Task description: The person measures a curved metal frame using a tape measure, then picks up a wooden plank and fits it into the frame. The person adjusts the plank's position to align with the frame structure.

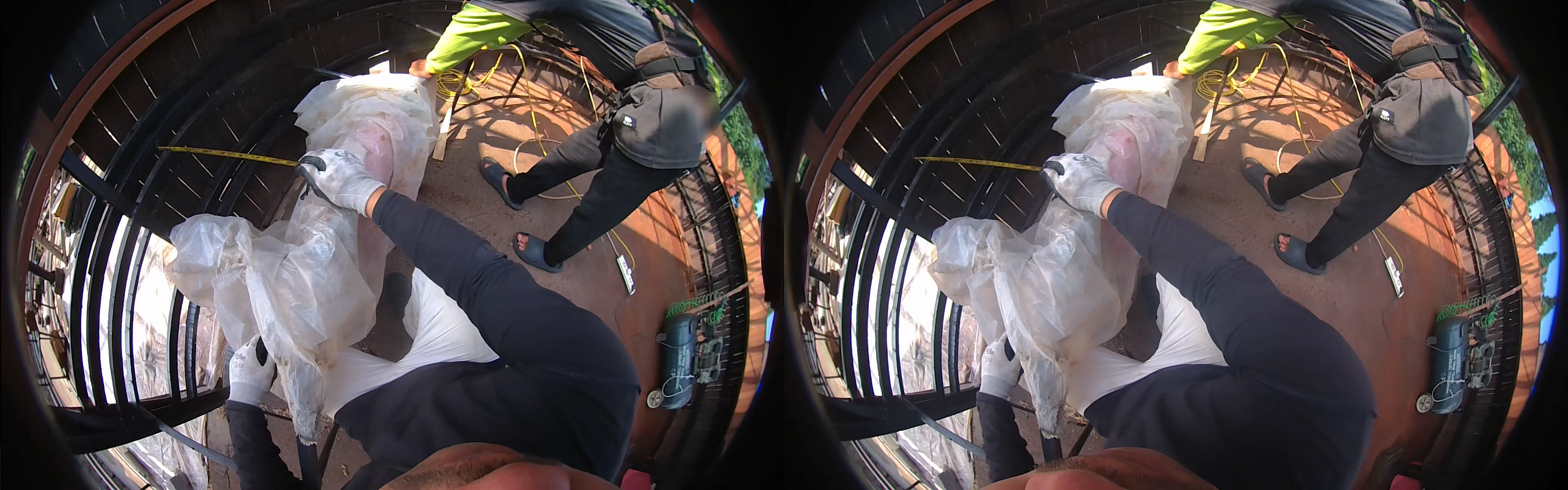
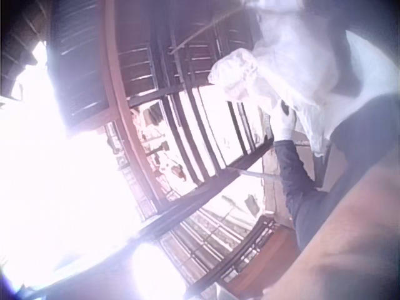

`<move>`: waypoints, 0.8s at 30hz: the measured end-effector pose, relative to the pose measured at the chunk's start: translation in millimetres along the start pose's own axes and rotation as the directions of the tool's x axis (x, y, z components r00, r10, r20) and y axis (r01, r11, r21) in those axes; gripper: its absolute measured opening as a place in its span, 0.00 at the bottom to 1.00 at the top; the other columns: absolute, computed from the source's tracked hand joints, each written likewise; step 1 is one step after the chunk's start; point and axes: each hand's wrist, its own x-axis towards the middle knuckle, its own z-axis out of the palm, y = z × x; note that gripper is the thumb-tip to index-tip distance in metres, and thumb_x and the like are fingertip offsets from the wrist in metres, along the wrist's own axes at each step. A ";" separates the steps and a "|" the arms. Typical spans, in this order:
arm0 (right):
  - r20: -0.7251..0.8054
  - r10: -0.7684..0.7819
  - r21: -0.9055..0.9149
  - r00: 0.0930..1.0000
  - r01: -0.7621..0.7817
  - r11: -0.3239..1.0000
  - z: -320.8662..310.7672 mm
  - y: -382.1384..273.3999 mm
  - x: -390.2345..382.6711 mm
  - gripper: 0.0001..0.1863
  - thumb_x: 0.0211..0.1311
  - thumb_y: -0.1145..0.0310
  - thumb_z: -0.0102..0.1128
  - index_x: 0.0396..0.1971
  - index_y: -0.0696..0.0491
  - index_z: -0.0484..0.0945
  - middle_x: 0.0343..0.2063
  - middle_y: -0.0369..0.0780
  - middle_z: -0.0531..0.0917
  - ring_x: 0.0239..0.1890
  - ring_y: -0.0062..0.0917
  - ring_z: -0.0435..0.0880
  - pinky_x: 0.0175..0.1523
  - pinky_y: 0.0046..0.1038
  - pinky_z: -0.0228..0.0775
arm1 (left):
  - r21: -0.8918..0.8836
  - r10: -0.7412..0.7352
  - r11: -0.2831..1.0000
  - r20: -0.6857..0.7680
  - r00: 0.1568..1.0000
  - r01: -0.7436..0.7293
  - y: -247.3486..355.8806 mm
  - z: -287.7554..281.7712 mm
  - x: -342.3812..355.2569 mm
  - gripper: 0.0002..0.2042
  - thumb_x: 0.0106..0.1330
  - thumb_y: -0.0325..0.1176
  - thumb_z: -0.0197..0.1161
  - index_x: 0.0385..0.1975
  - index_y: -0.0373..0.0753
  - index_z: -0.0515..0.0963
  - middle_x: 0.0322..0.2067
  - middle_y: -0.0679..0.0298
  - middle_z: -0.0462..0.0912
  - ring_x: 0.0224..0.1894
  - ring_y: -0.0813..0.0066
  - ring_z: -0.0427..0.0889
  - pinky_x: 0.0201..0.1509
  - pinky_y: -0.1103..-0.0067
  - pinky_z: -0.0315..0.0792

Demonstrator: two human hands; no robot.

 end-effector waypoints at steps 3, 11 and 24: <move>0.030 -0.036 -0.029 0.999 0.037 0.999 -1.8 -2.4 -0.6 0.16 0.68 0.60 0.48 0.43 0.53 0.81 0.42 0.47 0.83 0.48 0.44 0.80 0.55 0.40 0.70 | -0.053 0.016 0.998 0.012 1.000 -0.016 -14.6 7.1 1.7 0.22 0.61 0.41 0.61 0.50 0.32 0.76 0.39 0.41 0.82 0.45 0.44 0.80 0.50 0.60 0.73; 0.050 0.013 0.041 0.999 -0.016 0.999 -6.7 -9.4 -2.4 0.16 0.67 0.59 0.48 0.41 0.52 0.81 0.43 0.46 0.83 0.48 0.43 0.80 0.56 0.41 0.69 | -0.016 -0.004 1.000 0.045 0.999 0.005 -14.7 2.3 0.4 0.23 0.61 0.41 0.62 0.52 0.34 0.75 0.39 0.43 0.82 0.45 0.44 0.80 0.51 0.60 0.72; 0.077 0.047 0.074 0.996 -0.052 0.996 -8.1 -10.3 0.3 0.16 0.67 0.60 0.48 0.43 0.52 0.82 0.44 0.46 0.83 0.49 0.43 0.80 0.57 0.41 0.69 | -0.031 0.002 1.000 0.012 1.000 -0.002 -16.3 -0.5 -3.0 0.20 0.60 0.38 0.62 0.50 0.35 0.76 0.38 0.44 0.83 0.43 0.45 0.81 0.48 0.60 0.73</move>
